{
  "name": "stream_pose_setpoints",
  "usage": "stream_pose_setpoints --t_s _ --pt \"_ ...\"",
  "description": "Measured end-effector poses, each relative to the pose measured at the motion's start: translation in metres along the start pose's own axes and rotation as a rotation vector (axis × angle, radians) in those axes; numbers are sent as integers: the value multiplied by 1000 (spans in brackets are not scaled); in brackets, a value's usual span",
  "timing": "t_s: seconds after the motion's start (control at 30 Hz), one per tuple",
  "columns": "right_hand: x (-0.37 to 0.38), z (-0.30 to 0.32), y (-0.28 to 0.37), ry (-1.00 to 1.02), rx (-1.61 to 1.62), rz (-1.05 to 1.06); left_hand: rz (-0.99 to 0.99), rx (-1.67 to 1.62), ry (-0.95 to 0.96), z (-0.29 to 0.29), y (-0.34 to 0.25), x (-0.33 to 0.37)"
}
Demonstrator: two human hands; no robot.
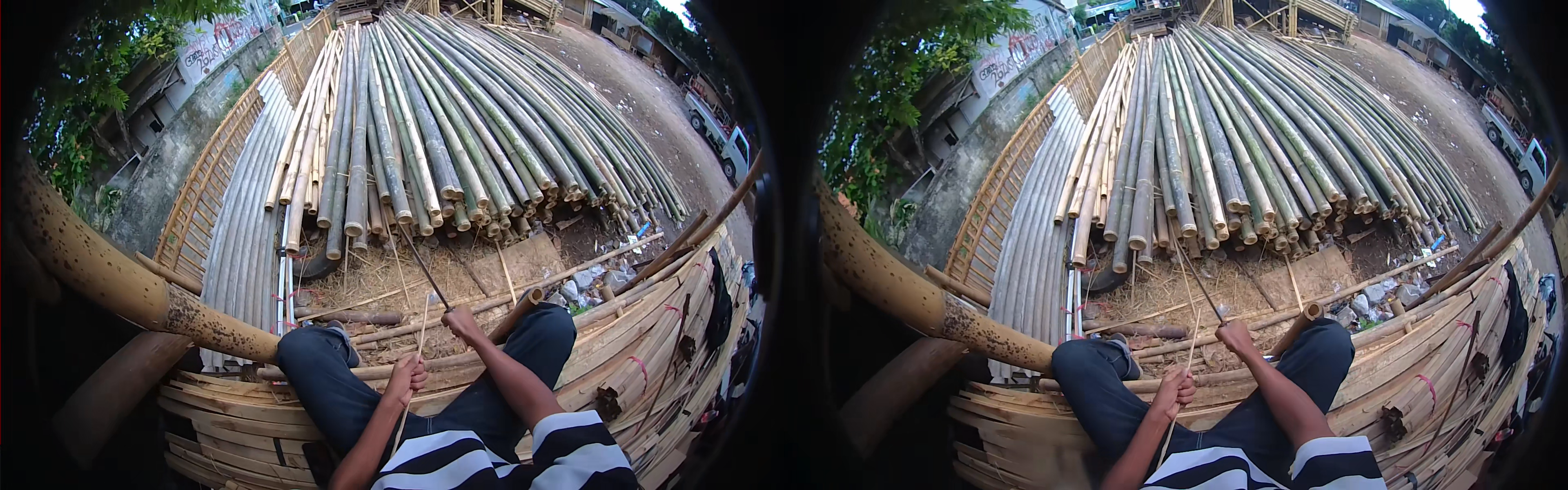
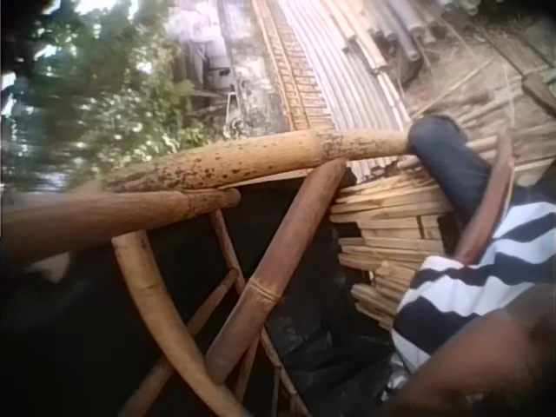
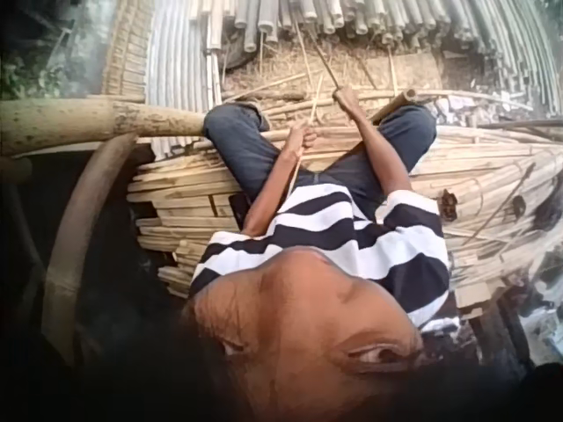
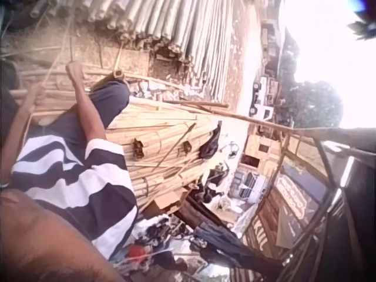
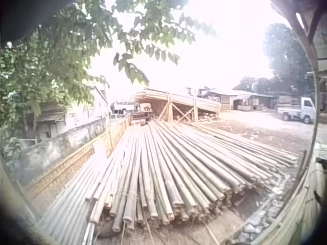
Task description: Stripping a thin bamboo pole using a machete while sitting on a bamboo structure.
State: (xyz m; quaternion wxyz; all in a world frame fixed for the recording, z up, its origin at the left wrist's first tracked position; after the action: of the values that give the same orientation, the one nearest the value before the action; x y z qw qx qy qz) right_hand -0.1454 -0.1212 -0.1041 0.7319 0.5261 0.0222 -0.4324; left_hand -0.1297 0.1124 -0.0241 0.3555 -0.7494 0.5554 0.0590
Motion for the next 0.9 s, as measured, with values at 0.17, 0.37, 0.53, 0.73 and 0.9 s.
stream_pose_setpoints --t_s 0.17,0.37,0.53,0.73,0.9 --pt "-7 19 9 -37 290 -104 40 -174 81 17 -25 18" --pt "-42 5 50 141 62 122 154 -340 109 34 -24 27" --pt "-58 15 86 177 -368 353 153 -414 158 41 -29 23" --pt "-87 39 114 187 -604 422 206 -384 118 49 -27 14" --pt "-77 20 64 244 -447 273 232 -304 132 40 -8 27"
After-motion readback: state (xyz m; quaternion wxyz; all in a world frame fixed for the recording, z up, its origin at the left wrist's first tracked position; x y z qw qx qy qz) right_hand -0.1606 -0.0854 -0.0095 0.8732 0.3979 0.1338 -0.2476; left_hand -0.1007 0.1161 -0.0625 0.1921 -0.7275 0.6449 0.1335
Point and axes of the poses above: each hand's wrist, its own x-axis towards the middle knuckle, its own z-axis out of the back of the hand, y = z × x, the point moved 1 cm from there along x, towards the middle knuckle, and after that the axes turned 3 degrees about -z, right-handed, at the moved point
